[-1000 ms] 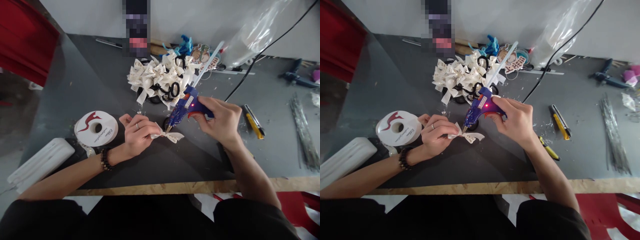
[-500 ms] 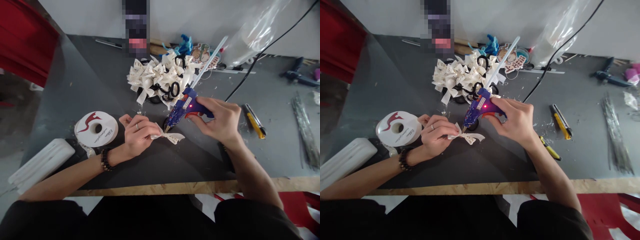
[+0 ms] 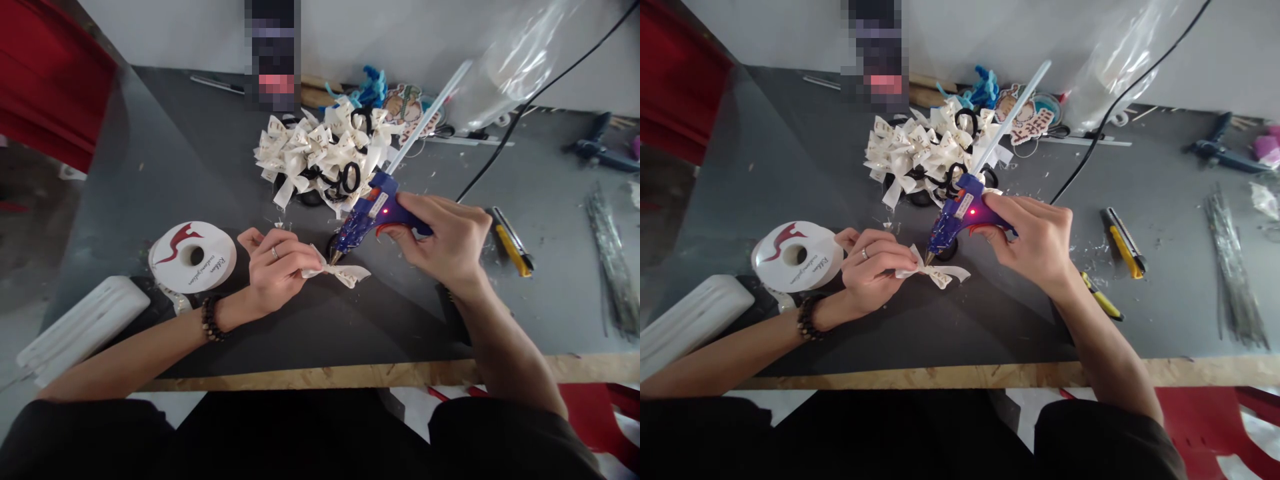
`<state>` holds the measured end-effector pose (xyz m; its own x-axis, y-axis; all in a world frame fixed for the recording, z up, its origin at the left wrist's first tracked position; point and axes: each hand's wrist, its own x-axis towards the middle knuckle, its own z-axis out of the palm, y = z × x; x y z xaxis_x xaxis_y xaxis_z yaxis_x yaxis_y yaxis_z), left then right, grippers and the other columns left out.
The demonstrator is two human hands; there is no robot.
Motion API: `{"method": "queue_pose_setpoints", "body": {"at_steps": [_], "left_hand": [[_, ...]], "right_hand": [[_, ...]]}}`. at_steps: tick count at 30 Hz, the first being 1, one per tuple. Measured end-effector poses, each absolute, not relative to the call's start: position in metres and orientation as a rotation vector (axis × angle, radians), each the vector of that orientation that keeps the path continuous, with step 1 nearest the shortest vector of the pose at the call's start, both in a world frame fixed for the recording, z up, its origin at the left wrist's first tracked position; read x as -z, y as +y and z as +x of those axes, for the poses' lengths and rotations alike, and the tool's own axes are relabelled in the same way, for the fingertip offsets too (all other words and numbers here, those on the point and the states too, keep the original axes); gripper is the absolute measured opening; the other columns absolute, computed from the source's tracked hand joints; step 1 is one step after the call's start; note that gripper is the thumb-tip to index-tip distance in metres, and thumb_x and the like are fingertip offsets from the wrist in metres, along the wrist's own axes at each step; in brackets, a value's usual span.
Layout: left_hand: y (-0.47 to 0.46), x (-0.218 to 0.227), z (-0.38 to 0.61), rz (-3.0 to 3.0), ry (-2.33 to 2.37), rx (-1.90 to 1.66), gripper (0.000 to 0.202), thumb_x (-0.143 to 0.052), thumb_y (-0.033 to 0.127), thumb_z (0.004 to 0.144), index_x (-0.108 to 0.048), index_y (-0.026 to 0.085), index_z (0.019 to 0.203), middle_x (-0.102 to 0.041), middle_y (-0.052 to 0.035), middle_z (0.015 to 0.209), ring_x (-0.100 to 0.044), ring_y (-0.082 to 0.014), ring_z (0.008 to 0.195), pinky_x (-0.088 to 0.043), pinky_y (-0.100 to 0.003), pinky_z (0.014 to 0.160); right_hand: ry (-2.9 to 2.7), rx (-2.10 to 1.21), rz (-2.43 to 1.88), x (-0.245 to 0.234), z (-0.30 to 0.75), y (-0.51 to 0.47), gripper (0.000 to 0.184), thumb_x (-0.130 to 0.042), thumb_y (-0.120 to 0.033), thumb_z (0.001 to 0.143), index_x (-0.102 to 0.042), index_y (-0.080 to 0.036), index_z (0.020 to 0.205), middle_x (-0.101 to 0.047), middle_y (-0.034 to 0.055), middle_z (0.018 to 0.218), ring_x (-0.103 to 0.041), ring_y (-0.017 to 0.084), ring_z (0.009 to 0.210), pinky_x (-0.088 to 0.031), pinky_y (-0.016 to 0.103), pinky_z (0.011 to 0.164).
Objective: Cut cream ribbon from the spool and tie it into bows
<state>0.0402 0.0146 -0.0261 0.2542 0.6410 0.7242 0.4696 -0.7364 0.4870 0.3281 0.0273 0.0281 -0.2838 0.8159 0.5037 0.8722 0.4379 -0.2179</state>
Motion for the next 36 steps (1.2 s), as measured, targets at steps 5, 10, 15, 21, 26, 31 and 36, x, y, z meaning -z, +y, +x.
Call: {"method": "queue_pose_setpoints", "body": {"at_steps": [5, 10, 15, 21, 26, 31, 36], "left_hand": [[0.014, 0.028, 0.04, 2.344, 1.071, -1.469, 0.018, -0.076, 0.022, 0.098, -0.073, 0.034, 0.085, -0.081, 0.0101, 0.082, -0.071, -0.0173, 0.081, -0.035, -0.048, 0.088], [0.014, 0.028, 0.04, 2.346, 1.094, -1.456, 0.017, -0.074, 0.027, 0.1, -0.072, 0.034, 0.084, -0.081, 0.0092, 0.079, -0.071, -0.0185, 0.079, -0.035, -0.048, 0.086], [0.014, 0.027, 0.04, 2.354, 1.064, -1.488, 0.018, -0.075, 0.02, 0.098, -0.072, 0.033, 0.085, -0.082, 0.0096, 0.081, -0.071, -0.0178, 0.079, -0.034, -0.048, 0.084], [0.015, 0.026, 0.04, 2.369, 1.022, -1.51, 0.018, -0.077, 0.017, 0.095, -0.071, 0.032, 0.087, -0.082, 0.0096, 0.082, -0.071, -0.0184, 0.08, -0.034, -0.047, 0.085], [0.013, 0.028, 0.038, 2.378, 1.072, -1.494, 0.017, -0.075, 0.022, 0.097, -0.072, 0.034, 0.085, -0.082, 0.0099, 0.079, -0.07, -0.0182, 0.078, -0.034, -0.048, 0.082], [0.014, 0.028, 0.039, 2.378, 1.073, -1.506, 0.019, -0.075, 0.023, 0.097, -0.071, 0.034, 0.083, -0.082, 0.0112, 0.079, -0.07, -0.0175, 0.077, -0.034, -0.048, 0.084], [0.014, 0.028, 0.039, 2.367, 1.038, -1.529, 0.018, -0.077, 0.019, 0.095, -0.072, 0.034, 0.086, -0.082, 0.0114, 0.082, -0.07, -0.0171, 0.077, -0.033, -0.048, 0.086]], "right_hand": [[-2.142, 0.125, -1.439, -0.029, 0.327, 0.027, 0.028, -0.071, -0.046, 0.096, -0.078, -0.028, 0.116, -0.083, 0.0069, 0.098, -0.082, 0.03, 0.089, -0.066, 0.042, 0.075], [-2.142, 0.109, -1.458, -0.031, 0.325, 0.027, 0.026, -0.071, -0.044, 0.095, -0.078, -0.028, 0.114, -0.083, 0.0066, 0.099, -0.081, 0.03, 0.089, -0.065, 0.042, 0.075], [-2.151, 0.119, -1.421, -0.031, 0.325, 0.027, 0.026, -0.07, -0.044, 0.096, -0.078, -0.027, 0.114, -0.083, 0.0065, 0.099, -0.081, 0.029, 0.09, -0.064, 0.041, 0.074], [-2.182, 0.159, -1.431, -0.03, 0.324, 0.025, 0.025, -0.072, -0.045, 0.095, -0.076, -0.029, 0.114, -0.083, 0.0052, 0.095, -0.08, 0.028, 0.087, -0.063, 0.04, 0.073], [-2.161, 0.151, -1.375, -0.029, 0.325, 0.024, 0.028, -0.071, -0.045, 0.095, -0.076, -0.027, 0.116, -0.082, 0.0077, 0.096, -0.08, 0.03, 0.087, -0.061, 0.042, 0.074], [-2.171, 0.196, -1.431, -0.029, 0.326, 0.025, 0.032, -0.073, -0.05, 0.092, -0.076, -0.028, 0.115, -0.082, 0.0069, 0.095, -0.079, 0.029, 0.084, -0.062, 0.043, 0.076], [-2.092, 0.187, -1.464, -0.042, 0.329, 0.028, 0.033, -0.07, -0.05, 0.092, -0.073, -0.025, 0.113, -0.079, 0.0059, 0.085, -0.072, 0.023, 0.068, -0.057, 0.038, 0.064]]}}
